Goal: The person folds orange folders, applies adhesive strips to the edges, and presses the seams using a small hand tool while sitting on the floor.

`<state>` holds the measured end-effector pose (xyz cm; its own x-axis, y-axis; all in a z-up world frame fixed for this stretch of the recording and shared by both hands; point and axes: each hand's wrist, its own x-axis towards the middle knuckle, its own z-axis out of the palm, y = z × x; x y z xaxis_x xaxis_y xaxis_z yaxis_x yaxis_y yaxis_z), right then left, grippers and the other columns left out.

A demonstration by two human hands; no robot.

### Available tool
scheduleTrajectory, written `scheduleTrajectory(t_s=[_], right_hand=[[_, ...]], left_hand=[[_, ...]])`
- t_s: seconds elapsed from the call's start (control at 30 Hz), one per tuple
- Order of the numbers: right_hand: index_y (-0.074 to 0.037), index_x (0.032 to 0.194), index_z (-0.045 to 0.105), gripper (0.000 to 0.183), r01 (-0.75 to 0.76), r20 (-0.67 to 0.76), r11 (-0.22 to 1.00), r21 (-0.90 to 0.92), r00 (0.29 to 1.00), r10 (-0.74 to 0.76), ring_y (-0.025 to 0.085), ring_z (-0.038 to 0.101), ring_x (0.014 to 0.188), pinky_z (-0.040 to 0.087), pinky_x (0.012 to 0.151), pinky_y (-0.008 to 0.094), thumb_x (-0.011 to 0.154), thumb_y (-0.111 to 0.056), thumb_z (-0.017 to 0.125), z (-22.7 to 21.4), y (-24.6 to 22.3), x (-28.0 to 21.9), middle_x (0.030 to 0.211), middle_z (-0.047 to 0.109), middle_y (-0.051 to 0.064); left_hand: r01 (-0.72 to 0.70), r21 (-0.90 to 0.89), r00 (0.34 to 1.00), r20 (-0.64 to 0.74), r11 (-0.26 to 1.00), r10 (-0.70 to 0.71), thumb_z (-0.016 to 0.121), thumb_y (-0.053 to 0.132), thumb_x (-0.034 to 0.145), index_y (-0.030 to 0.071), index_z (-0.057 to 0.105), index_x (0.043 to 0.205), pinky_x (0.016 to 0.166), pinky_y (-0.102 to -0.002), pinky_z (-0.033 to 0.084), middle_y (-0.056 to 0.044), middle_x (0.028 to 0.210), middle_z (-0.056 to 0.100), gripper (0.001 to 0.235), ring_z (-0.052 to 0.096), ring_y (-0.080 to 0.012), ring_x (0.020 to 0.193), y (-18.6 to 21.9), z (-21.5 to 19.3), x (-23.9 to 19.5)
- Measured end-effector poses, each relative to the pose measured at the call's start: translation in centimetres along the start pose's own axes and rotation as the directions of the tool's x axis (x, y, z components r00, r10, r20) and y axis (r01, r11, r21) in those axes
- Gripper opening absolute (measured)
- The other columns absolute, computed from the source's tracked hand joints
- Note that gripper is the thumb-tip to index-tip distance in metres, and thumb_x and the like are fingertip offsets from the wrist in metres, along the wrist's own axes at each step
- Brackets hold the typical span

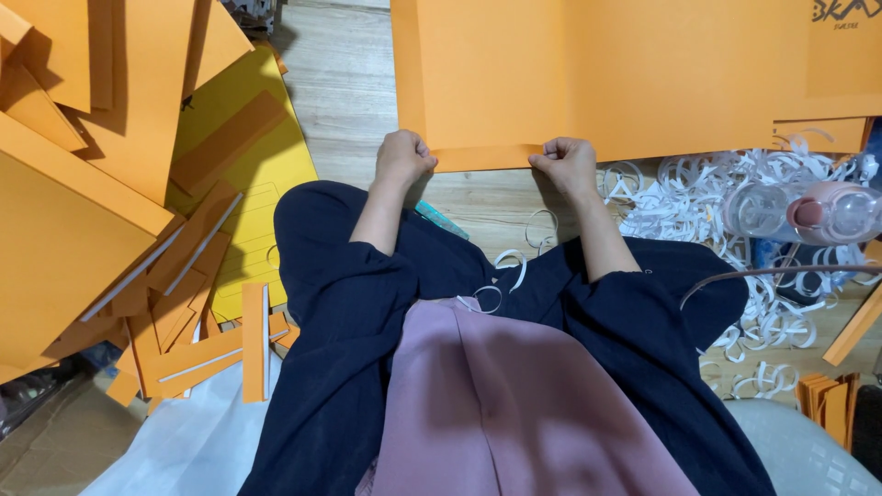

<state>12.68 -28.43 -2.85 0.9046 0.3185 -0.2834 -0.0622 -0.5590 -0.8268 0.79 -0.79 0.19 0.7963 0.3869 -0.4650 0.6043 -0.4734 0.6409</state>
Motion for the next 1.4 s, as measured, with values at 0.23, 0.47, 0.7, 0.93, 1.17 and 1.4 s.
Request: scheduleTrajectory(t_s=[0.23,0.47,0.7,0.93,1.17,1.4], right_hand=[[-0.012,0.069,0.064,0.017,0.026,-0.011,0.992,-0.120,1.000,-0.028,0.006,0.050,0.053,0.039,0.050,0.018,0.062,-0.019,0.078,0.1,-0.6,-0.4,0.056,0.054,-0.004],[-0.011,0.070,0.065,0.014,0.067,-0.033,0.968,-0.240,0.996,-0.077,0.011,0.055,0.056,0.042,0.052,0.021,0.065,-0.017,0.078,0.2,-1.4,-0.8,0.058,0.056,-0.001],[-0.008,0.065,0.064,0.020,0.139,-0.043,0.939,-0.315,0.986,-0.160,0.026,0.060,0.065,0.047,0.059,0.030,0.063,-0.018,0.082,-0.9,-4.0,-1.8,0.074,0.055,0.010],[-0.009,0.063,0.064,0.022,0.085,-0.018,0.945,-0.314,0.995,-0.095,0.025,0.059,0.064,0.046,0.057,0.031,0.063,-0.022,0.082,-0.6,-2.7,-1.2,0.070,0.055,0.008],[-0.009,0.061,0.063,0.026,0.043,-0.014,0.939,-0.341,0.999,-0.051,0.027,0.060,0.067,0.047,0.059,0.033,0.062,-0.027,0.082,-0.3,-2.5,-0.8,0.069,0.056,0.009],[-0.007,0.059,0.060,0.025,0.084,-0.024,0.916,-0.393,0.995,-0.101,0.029,0.058,0.061,0.045,0.054,0.034,0.062,-0.020,0.082,0.4,-1.0,0.2,0.059,0.055,0.009]], left_hand=[[0.010,0.009,1.000,-0.028,1.000,-0.010,0.074,0.014,0.065,0.010,0.063,0.063,0.065,-0.041,0.052,-0.012,0.063,0.061,0.012,0.064,-0.0365,0.075,0.2,0.4,0.0],[0.014,0.053,0.999,-0.033,0.998,-0.013,0.076,0.015,0.063,0.010,0.063,0.063,0.066,-0.042,0.052,-0.012,0.065,0.061,0.014,0.064,-0.0374,0.077,-0.3,1.0,0.5],[-0.006,0.013,0.998,-0.058,1.000,0.007,0.074,0.010,0.064,0.009,0.061,0.061,0.065,-0.042,0.052,-0.012,0.062,0.059,0.013,0.064,-0.0373,0.074,0.7,0.3,-0.4],[-0.006,0.012,0.998,-0.057,1.000,0.006,0.076,0.010,0.063,0.008,0.061,0.062,0.065,-0.043,0.052,-0.012,0.061,0.058,0.015,0.064,-0.0374,0.073,0.7,0.2,-0.5],[-0.006,0.028,0.999,-0.045,1.000,0.007,0.075,0.011,0.063,0.008,0.062,0.061,0.065,-0.043,0.051,-0.012,0.062,0.059,0.014,0.064,-0.0375,0.074,0.7,0.1,-0.6],[-0.016,0.043,0.998,-0.057,0.999,0.018,0.076,0.013,0.063,0.010,0.062,0.067,0.069,-0.042,0.051,-0.013,0.068,0.060,0.015,0.064,-0.0369,0.079,0.4,0.4,-0.5]])
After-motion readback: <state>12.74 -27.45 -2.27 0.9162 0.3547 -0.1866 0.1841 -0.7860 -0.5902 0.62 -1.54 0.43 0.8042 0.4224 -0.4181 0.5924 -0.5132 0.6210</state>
